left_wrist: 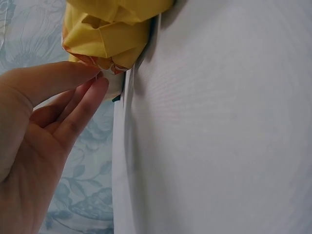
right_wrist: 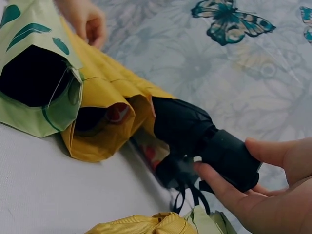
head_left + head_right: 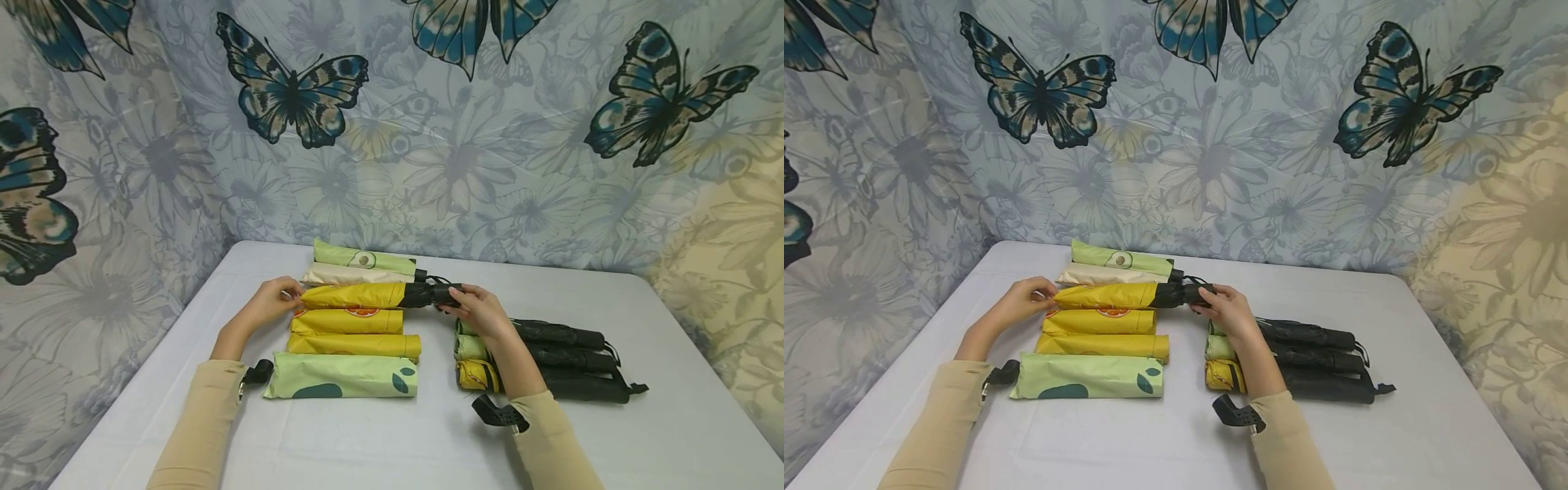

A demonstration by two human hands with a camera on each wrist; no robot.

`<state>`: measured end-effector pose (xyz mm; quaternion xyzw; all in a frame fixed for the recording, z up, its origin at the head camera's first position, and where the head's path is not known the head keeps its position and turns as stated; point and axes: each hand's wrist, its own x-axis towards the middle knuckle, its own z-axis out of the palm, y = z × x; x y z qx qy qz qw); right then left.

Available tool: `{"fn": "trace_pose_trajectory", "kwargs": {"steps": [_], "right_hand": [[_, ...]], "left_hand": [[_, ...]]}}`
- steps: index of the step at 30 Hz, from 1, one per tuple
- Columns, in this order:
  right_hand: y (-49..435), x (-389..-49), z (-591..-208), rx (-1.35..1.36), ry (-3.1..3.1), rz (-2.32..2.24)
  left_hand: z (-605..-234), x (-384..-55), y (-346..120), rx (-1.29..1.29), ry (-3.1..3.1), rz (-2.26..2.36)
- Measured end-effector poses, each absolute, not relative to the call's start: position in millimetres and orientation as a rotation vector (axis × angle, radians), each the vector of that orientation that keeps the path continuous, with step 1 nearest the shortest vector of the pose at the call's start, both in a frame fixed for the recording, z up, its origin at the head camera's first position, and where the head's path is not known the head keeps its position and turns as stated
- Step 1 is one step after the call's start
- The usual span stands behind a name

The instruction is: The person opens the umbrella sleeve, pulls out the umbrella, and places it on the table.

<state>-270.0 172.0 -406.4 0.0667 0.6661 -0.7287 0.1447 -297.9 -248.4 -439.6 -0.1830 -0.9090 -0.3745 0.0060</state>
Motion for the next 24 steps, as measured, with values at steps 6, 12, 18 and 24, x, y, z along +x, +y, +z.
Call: {"fn": "trace_pose_trajectory", "kwargs": {"steps": [6, 12, 18, 24], "right_hand": [[180.1, -266.8, -403.6, 0.148, 1.998, -2.056], [186.6, -265.7, -398.5, 0.170, 1.931, -2.116], [192.5, -265.2, -393.6, 0.186, 1.928, -2.134], [198.8, -261.1, -391.5, 0.140, 1.967, -2.096]], "left_hand": [[-441.2, -299.5, -248.9, -0.567, -2.861, -1.150], [-442.1, -300.0, -249.4, -0.588, -2.859, -1.135], [-441.5, -298.3, -249.6, -0.567, -2.884, -1.116], [-439.2, -297.6, -247.8, -0.590, -2.886, -1.125]]}}
